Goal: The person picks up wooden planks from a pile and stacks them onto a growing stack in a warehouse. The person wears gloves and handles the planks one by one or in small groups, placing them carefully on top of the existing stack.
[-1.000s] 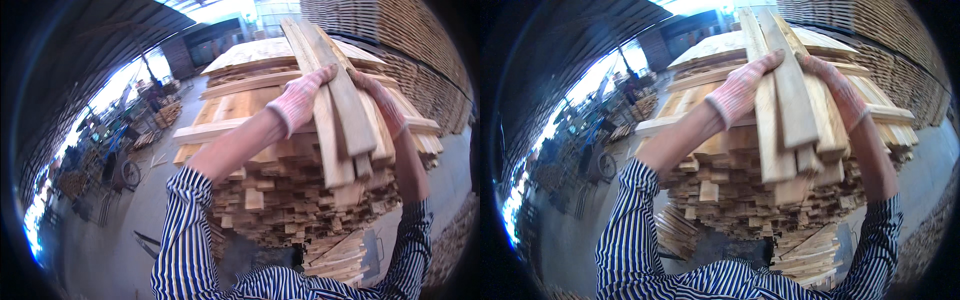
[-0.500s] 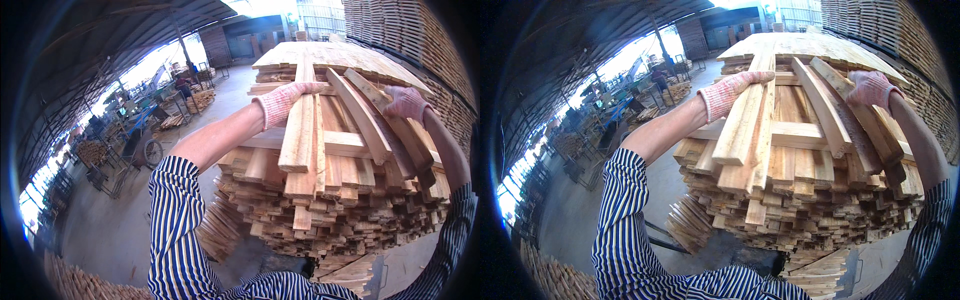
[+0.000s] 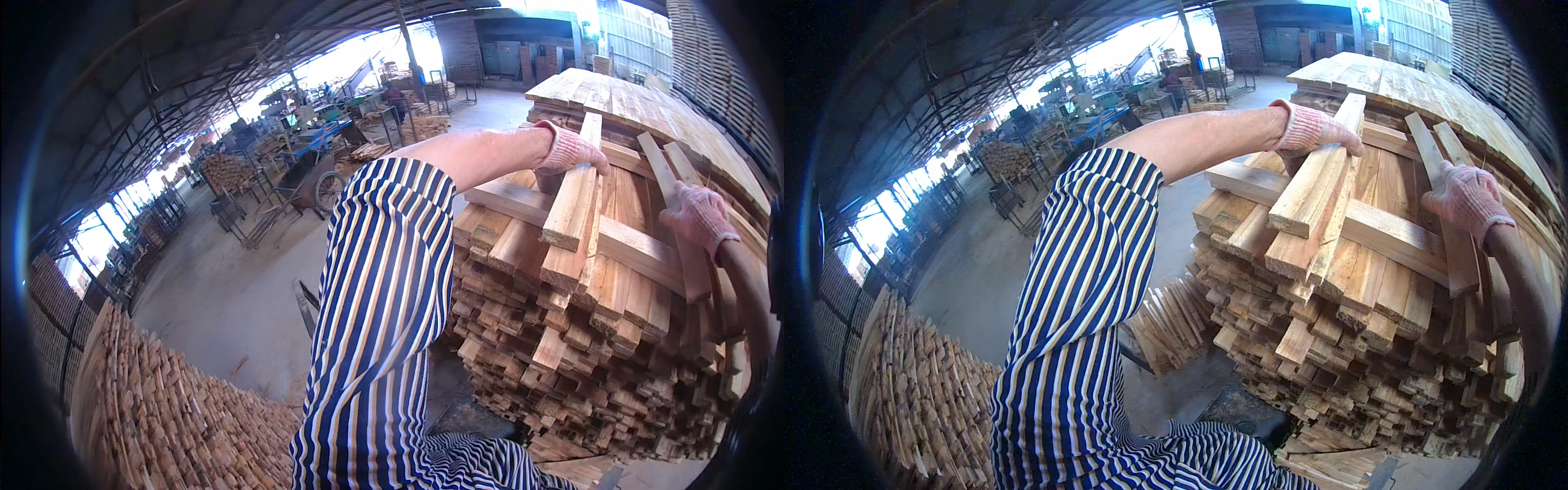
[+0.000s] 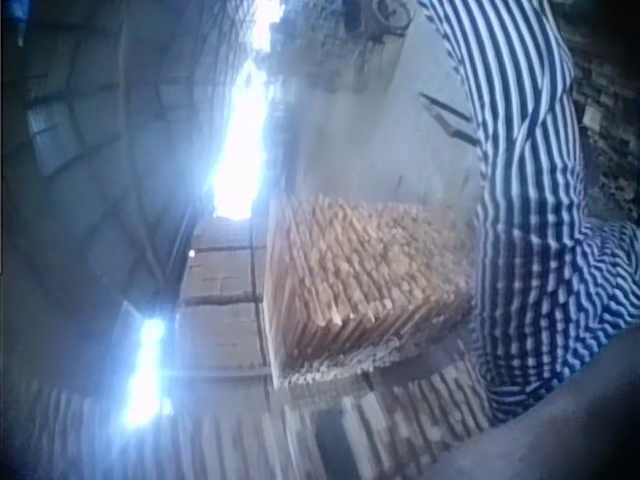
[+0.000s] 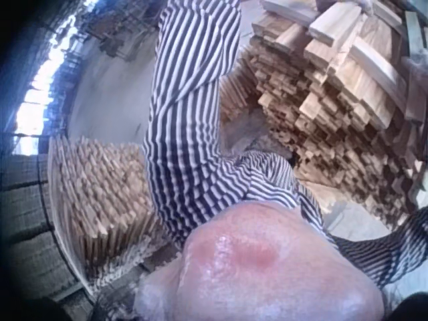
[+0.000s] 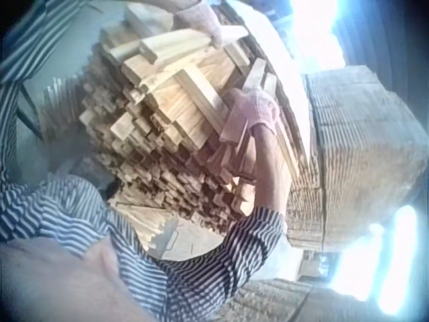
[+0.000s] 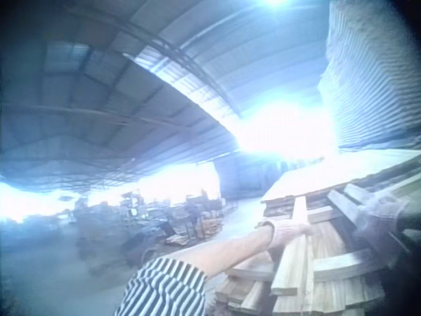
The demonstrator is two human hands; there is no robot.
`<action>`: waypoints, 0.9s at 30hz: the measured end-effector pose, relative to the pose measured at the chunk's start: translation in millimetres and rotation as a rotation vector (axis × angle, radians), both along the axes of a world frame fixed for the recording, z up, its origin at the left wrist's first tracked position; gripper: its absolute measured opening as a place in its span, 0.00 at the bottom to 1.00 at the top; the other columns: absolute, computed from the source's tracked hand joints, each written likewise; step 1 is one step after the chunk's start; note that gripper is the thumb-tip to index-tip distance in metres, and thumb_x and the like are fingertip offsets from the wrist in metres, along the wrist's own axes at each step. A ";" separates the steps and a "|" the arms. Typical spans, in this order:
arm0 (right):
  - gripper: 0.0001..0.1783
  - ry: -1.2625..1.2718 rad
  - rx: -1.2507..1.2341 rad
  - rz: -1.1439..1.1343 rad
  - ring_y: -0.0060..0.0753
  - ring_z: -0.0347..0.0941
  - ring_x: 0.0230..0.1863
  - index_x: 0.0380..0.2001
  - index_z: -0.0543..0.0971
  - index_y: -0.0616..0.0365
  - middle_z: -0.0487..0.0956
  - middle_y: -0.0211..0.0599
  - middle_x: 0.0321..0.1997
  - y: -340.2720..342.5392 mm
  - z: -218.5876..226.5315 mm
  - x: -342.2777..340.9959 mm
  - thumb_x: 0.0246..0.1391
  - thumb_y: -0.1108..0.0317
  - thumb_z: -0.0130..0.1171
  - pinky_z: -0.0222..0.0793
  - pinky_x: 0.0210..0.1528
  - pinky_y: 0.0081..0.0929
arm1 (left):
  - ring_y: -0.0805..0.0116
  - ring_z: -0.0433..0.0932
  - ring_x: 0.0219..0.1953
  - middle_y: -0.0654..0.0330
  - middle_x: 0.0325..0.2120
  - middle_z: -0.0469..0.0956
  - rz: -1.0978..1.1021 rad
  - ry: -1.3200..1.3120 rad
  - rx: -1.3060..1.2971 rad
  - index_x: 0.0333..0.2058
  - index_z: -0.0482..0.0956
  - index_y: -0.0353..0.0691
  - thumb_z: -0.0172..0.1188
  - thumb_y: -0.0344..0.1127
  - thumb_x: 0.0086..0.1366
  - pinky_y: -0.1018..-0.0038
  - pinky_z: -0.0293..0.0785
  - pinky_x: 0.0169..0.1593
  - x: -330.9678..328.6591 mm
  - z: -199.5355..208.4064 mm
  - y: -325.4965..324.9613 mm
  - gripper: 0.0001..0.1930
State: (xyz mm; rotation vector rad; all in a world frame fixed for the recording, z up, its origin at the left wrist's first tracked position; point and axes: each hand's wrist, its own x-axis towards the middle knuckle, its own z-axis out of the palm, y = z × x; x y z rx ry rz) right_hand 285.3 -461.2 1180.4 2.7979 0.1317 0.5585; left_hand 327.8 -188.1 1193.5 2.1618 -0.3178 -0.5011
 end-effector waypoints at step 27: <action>0.28 0.117 -0.044 0.161 0.55 0.74 0.53 0.51 0.73 0.64 0.76 0.58 0.50 -3.8 -11.5 13.0 0.46 0.61 0.56 0.69 0.56 0.44 | 0.59 0.81 0.39 0.50 0.39 0.83 0.386 -0.336 0.443 0.39 0.86 0.38 0.70 0.53 0.44 0.66 0.77 0.43 23.0 -24.8 45.3 0.28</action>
